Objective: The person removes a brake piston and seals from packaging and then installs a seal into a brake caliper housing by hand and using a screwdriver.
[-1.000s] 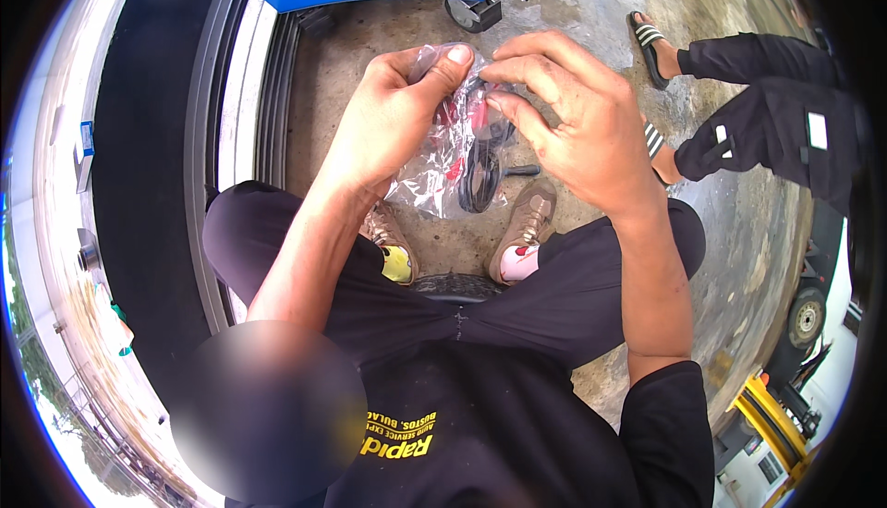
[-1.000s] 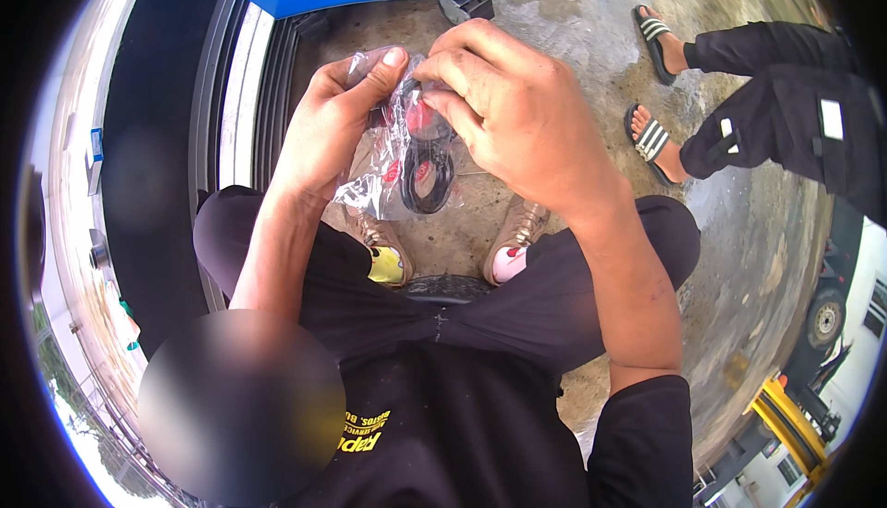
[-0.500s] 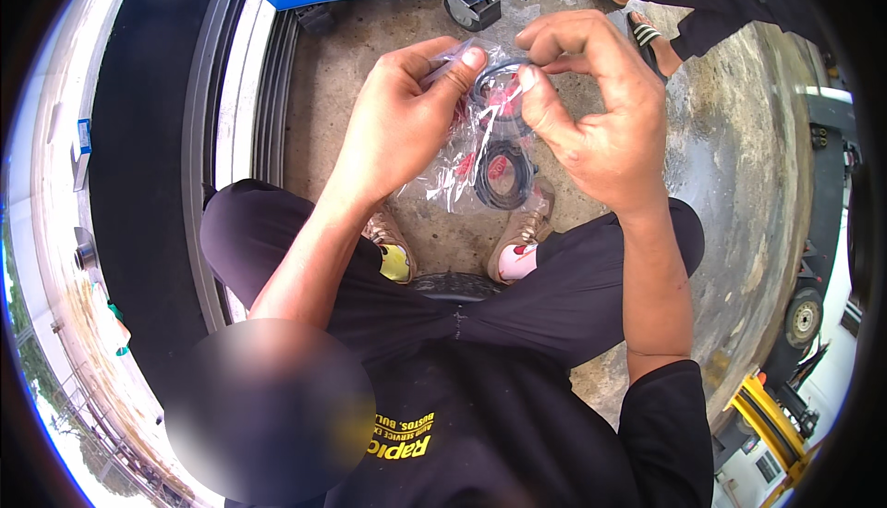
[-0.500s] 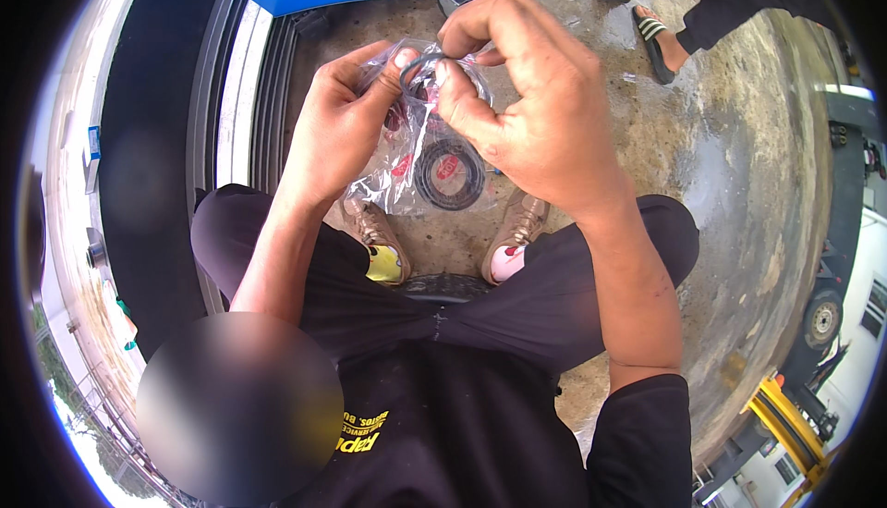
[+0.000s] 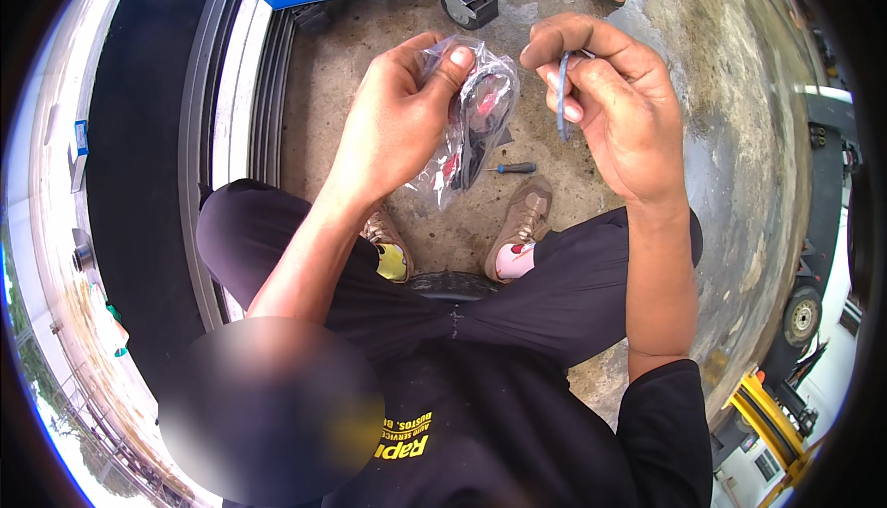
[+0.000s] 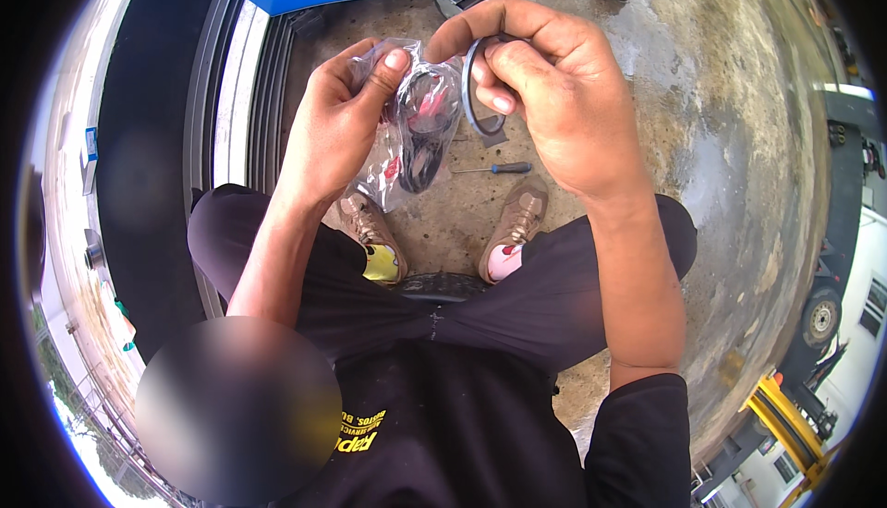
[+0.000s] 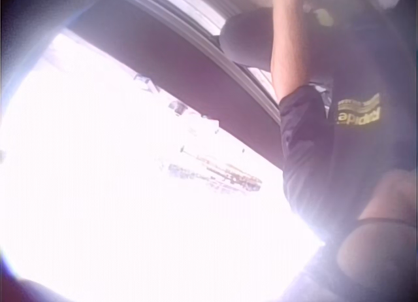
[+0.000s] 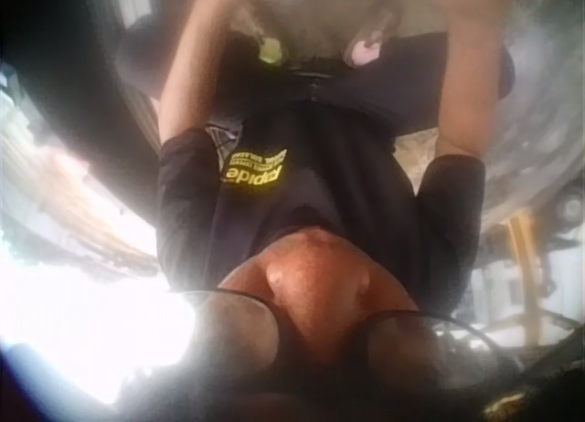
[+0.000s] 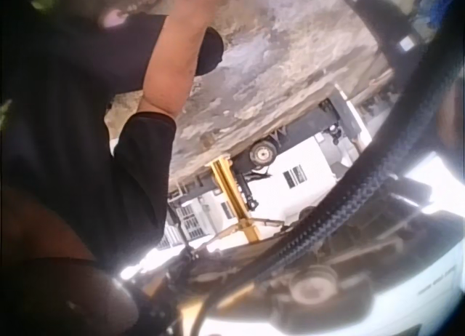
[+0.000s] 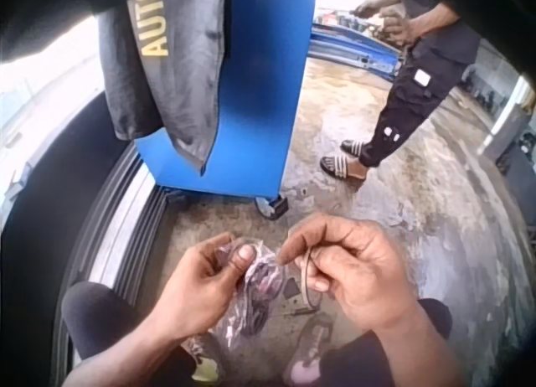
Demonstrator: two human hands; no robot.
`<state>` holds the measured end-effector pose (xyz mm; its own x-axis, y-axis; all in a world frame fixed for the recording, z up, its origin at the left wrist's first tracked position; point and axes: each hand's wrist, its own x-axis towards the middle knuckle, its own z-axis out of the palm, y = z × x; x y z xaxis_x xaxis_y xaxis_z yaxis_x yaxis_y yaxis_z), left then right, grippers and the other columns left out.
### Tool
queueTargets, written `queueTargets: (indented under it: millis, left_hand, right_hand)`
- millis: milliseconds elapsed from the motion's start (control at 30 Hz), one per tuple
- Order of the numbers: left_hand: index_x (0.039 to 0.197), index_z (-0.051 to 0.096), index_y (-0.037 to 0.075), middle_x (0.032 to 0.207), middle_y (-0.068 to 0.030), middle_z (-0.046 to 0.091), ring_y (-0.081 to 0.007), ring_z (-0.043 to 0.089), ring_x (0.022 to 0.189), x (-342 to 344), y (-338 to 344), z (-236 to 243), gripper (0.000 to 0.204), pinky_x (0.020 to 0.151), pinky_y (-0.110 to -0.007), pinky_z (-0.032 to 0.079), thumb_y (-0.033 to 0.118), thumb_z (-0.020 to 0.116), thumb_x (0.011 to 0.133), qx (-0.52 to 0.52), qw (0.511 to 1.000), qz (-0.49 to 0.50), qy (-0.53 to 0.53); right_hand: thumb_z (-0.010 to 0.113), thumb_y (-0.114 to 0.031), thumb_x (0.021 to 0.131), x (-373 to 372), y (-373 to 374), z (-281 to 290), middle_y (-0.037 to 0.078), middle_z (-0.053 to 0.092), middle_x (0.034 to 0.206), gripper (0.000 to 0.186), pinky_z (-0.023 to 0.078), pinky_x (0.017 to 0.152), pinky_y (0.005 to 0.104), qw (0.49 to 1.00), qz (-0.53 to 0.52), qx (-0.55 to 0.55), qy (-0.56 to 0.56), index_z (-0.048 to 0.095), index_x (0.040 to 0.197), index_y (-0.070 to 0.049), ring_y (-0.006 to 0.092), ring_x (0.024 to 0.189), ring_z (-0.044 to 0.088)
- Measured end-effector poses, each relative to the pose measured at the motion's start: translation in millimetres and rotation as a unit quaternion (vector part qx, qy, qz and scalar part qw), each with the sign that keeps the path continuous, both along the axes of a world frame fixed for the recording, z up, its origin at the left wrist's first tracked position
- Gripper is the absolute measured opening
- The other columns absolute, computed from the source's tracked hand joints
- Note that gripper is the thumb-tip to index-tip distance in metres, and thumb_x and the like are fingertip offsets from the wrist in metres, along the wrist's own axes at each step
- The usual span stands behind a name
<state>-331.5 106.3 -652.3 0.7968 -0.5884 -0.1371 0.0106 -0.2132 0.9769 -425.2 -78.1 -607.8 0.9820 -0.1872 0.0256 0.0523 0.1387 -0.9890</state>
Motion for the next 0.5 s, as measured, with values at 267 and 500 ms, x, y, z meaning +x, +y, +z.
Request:
queueTargets:
  millis: [267, 500]
  left_hand:
    - [0.099, 0.069, -0.004, 0.075, -0.0008, 0.066, -0.005, 0.056, 0.07, -3, -1, -2, 0.045, 0.06, -0.028, 0.046, 0.038, 0.054, 0.11, -0.047, 0.995, 0.025, 0.08]
    - [0.114, 0.069, -0.002, 0.095, -0.0016, 0.071, -0.0042, 0.063, 0.084, 2, 4, 5, 0.031, 0.073, -0.022, 0.052, 0.027, 0.067, 0.105, -0.078, 0.995, -0.032, 0.059]
  right_hand:
    - [0.077, -0.007, 0.09, 2, 22, -12, -0.001, 0.065, 0.091, 0.013, 0.043, 0.057, 0.0234, 0.911, -0.081, -0.403, -0.033, 0.079, 0.103, -0.005, 0.0044, 0.068, 0.055]
    - [0.081, -0.007, 0.088, 4, 24, -10, 0.005, 0.072, 0.087, 0.015, 0.052, 0.064, 0.0272, 0.938, -0.099, -0.331, 0.016, 0.078, 0.101, -0.001, 0.0111, 0.074, 0.067]
